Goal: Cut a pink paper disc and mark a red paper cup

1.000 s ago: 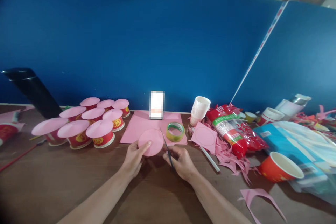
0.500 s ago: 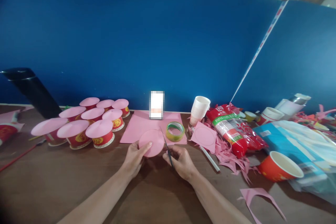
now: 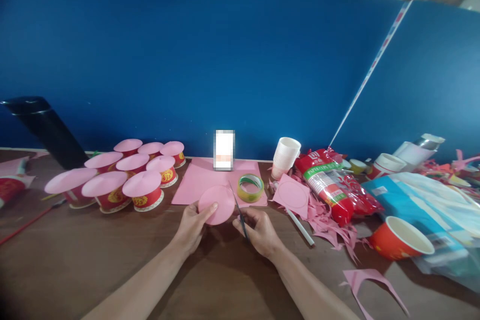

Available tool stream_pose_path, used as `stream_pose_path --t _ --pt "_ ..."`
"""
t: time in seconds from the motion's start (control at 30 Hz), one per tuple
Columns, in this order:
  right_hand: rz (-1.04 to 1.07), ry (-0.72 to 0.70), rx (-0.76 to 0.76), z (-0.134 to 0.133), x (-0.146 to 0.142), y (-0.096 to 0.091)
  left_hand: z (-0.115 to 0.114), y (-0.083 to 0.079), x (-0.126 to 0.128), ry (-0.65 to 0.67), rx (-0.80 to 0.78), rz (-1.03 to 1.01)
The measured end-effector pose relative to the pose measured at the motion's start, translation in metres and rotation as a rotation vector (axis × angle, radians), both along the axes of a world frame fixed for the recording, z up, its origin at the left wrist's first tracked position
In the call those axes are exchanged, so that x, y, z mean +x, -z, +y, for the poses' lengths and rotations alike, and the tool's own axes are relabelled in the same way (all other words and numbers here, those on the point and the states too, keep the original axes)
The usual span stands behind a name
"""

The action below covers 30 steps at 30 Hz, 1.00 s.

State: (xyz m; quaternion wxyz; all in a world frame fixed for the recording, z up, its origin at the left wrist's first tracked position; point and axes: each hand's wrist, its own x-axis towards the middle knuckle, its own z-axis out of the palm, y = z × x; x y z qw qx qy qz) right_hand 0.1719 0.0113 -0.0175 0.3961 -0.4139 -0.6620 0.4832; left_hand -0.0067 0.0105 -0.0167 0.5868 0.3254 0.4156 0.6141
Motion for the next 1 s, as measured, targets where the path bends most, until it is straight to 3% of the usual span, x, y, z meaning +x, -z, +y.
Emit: stream_pose_path --t 1.0 --pt "-0.043 -0.012 0.017 -0.0006 -0.0013 -0.0026 0.0021 0.003 0.0 -0.028 0.042 -0.013"
